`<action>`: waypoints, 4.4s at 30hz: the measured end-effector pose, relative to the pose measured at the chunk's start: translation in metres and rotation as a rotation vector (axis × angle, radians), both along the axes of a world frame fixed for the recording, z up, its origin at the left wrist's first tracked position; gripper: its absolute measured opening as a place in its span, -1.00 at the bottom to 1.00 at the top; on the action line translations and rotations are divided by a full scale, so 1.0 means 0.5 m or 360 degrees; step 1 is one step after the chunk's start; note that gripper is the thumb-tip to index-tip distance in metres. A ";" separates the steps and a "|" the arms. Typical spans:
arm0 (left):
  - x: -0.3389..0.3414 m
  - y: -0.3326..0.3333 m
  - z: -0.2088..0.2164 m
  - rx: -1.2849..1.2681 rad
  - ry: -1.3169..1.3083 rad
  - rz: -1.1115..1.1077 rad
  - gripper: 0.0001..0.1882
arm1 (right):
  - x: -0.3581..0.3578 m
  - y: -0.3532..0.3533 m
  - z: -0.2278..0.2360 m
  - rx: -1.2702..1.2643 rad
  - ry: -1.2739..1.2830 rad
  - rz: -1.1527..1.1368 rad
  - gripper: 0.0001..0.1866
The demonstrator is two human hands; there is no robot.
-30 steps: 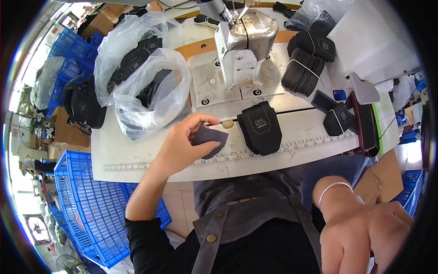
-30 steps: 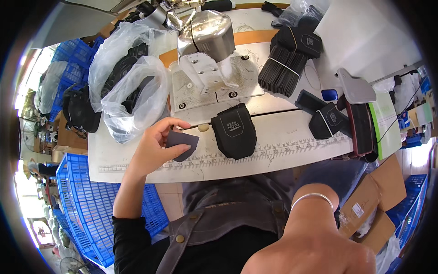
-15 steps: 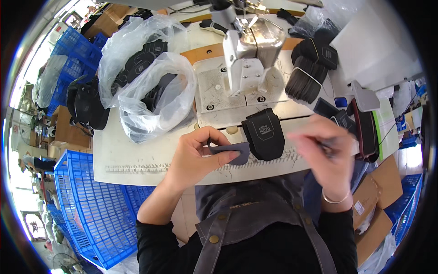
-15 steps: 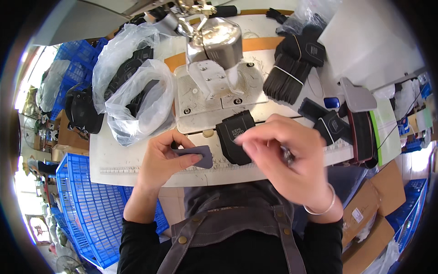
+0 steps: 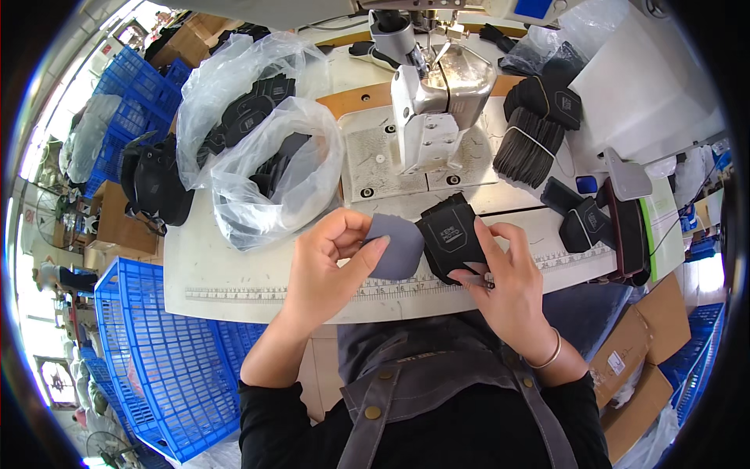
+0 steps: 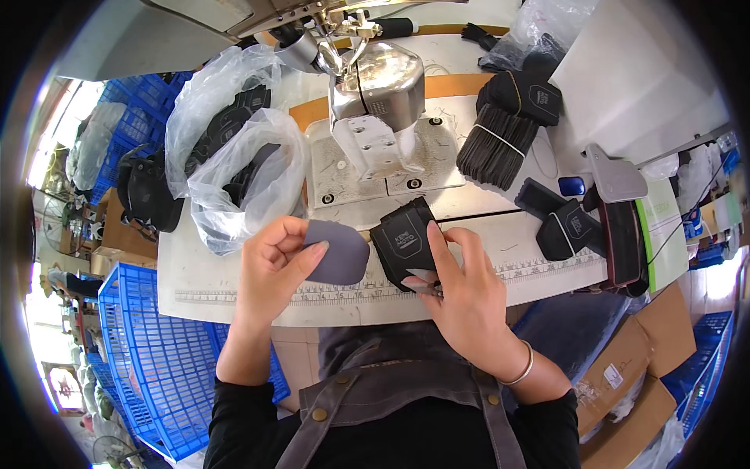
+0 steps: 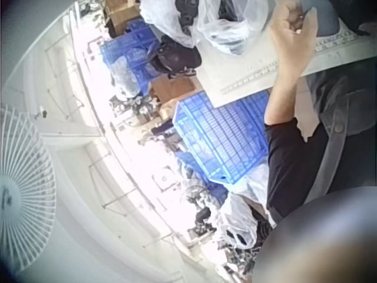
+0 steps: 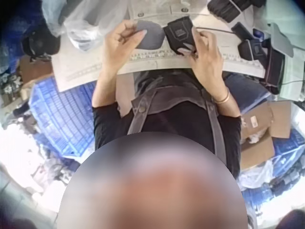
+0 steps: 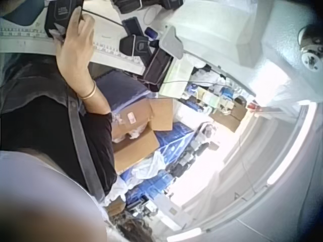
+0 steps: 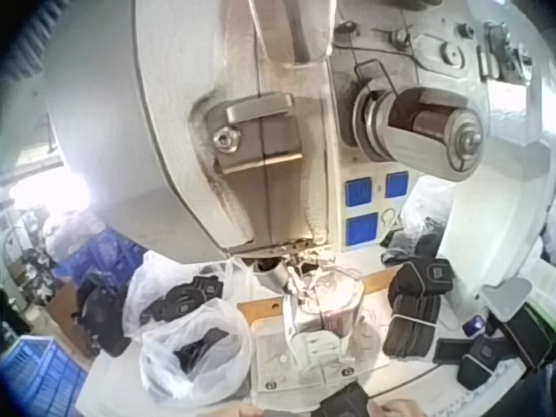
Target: Stitching leather-like material components and trimming excess thread using an industrial sewing machine.
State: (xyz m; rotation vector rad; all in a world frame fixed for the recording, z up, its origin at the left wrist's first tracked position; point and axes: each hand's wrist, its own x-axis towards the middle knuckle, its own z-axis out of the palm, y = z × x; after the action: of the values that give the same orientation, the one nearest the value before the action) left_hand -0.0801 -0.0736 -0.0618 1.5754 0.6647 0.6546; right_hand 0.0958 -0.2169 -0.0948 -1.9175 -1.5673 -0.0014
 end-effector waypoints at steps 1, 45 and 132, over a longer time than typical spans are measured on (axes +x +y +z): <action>0.003 0.000 0.005 -0.0043 -0.0045 0.0013 -0.89 | -0.001 0.000 -0.001 0.0045 -0.0047 0.0001 -0.23; 0.030 -0.040 0.064 0.0853 -0.0125 -0.0520 -0.73 | 0.019 0.005 0.088 0.0207 0.1194 0.0714 -0.84; 0.036 -0.019 0.117 0.0197 -0.0061 -0.0359 -0.85 | 0.011 0.034 0.107 0.0116 0.1250 0.0722 -0.90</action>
State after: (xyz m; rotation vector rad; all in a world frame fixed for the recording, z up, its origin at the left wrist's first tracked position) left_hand -0.0620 -0.0830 -0.0033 1.7181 0.4166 0.5644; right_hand 0.1011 -0.1998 -0.0412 -1.2211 -1.3607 0.7772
